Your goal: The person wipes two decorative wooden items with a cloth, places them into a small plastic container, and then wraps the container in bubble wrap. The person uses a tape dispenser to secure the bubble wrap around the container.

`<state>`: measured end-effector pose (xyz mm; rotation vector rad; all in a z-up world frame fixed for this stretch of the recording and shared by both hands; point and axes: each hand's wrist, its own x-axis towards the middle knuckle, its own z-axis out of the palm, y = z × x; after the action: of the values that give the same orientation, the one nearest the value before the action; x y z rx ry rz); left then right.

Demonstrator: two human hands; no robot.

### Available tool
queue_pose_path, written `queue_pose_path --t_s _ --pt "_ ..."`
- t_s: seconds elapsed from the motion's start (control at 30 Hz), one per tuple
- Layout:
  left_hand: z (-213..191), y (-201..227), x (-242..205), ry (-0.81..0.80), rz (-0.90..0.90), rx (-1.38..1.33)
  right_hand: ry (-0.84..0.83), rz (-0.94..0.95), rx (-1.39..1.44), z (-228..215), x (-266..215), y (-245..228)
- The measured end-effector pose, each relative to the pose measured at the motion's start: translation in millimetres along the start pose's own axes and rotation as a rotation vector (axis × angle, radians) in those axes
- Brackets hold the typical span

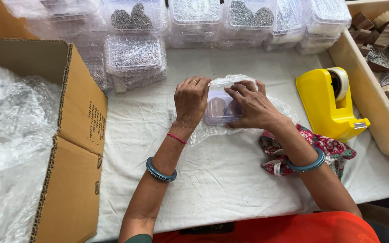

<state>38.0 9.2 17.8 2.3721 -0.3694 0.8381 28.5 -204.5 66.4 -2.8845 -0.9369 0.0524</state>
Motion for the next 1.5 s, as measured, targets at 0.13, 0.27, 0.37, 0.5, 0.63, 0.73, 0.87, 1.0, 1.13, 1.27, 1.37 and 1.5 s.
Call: queue_pose_path --t_s 0.13,0.27,0.37,0.5,0.63,0.73,0.87,1.0,1.13,1.27,1.37,1.5 --pt "7.7 -3.5 -2.1 0.008 0.025 0.033 0.064 -0.017 0.007 1.6 -0.2 4.6" --pt "3.8 0.9 -1.6 -0.016 0.034 0.044 0.126 -0.026 0.04 2.9 3.0 10.6" --pt "10.8 -3.6 -6.1 -0.014 0.042 0.03 0.148 -0.017 0.072 5.1 3.5 12.9" --pt "2.9 3.0 -3.7 0.127 0.085 0.127 0.162 -0.008 0.114 11.4 5.3 17.8" --pt "-8.4 15.6 -20.2 0.147 0.216 0.318 0.198 -0.008 0.121 22.9 9.7 27.3" --pt "-14.5 30.5 -45.1 -0.015 0.327 0.24 0.215 -0.01 0.105 25.9 9.1 34.7" --pt "-41.5 48.4 -58.9 -0.232 0.383 0.074 0.212 0.019 0.124 31.7 12.0 36.5" --pt "-20.0 31.4 -78.3 -0.207 0.398 0.149 0.24 0.011 0.114 36.2 16.0 36.5" --pt "-17.2 33.5 -85.5 -0.343 0.42 0.244 0.261 0.007 0.09 39.8 20.6 35.8" --pt "-24.2 38.7 -83.1 -0.366 0.424 0.198 0.261 0.016 0.077 45.1 21.7 36.7" --pt "-20.7 36.7 -86.1 -0.374 0.415 0.182 0.254 0.017 0.078 46.0 22.9 36.0" --pt "-24.0 36.4 -85.7 -0.339 0.421 0.17 0.246 0.006 0.078 41.0 19.6 32.2"
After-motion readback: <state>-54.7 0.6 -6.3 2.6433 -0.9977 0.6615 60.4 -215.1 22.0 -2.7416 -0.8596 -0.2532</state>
